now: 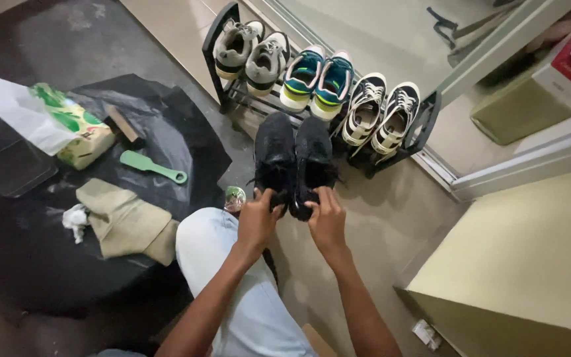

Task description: The person scrubs a black-and-white sneaker with a green brush and wipes it with a cloth, then places it on a shoe rack. They then pick up a black sneaker and scrub it with the same brush. The work area includes a plastic bag, wipes, and a container of water.

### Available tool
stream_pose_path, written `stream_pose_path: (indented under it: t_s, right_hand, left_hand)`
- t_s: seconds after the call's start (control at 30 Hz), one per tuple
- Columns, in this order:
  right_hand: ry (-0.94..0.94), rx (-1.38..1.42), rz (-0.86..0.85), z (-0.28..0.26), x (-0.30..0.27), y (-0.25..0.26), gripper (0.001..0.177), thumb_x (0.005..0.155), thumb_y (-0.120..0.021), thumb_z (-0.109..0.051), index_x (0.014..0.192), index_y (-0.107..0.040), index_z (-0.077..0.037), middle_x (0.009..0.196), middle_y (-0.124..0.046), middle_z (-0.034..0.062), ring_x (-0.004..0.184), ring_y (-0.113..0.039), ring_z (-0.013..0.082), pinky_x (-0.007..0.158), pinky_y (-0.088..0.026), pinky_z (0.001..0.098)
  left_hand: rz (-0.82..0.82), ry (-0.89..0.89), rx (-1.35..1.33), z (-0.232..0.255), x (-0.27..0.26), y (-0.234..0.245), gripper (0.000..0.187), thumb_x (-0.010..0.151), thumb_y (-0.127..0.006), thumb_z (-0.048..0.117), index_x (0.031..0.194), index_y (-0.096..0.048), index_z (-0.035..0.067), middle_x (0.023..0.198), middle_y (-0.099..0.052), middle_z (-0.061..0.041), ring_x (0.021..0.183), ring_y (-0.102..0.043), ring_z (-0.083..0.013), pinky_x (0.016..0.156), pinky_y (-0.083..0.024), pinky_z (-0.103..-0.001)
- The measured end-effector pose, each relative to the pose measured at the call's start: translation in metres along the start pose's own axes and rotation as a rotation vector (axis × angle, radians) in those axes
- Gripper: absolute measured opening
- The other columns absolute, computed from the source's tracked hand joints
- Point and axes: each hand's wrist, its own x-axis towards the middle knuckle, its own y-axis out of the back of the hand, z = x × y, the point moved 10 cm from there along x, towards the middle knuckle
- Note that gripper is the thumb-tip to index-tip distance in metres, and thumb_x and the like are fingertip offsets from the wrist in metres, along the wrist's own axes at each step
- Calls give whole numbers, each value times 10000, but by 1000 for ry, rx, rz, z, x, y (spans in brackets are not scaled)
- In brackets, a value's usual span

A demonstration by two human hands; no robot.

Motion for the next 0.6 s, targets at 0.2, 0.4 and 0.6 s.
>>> stream_pose_path:
  t_s: [0.2,0.4,0.6]
  right_hand:
    - [-107,41,-85,66,-5,-60,376,902,-759,-82,1237,-596,-37,1108,-663,153,1072,-689,407,826,-618,478]
    - [-97,77,-81,124,30,-147,410,926,-690,87,1309,-554,40,1163,-644,242,1080,-659,476,796,-605,550]
    - [12,-199,42,198,84,-227,503,841,-678,68,1334,-583,24,1165,-663,225,999,-702,414,826,-600,480]
  left_hand:
    - [-143,93,-13,-26,21,-36,410,873,-790,224,1223,-614,105,1062,-697,-389,936,-706,-543,777,-593,-603]
    - [-275,140,105,-55,90,-46,391,797,-842,267,1126,-646,191,1039,-742,-247,971,-742,-436,801,-617,-531]
    - [-319,142,47,-23,109,-22,361,887,-740,121,1226,-621,91,1224,-638,-406,1018,-691,-555,846,-588,-621]
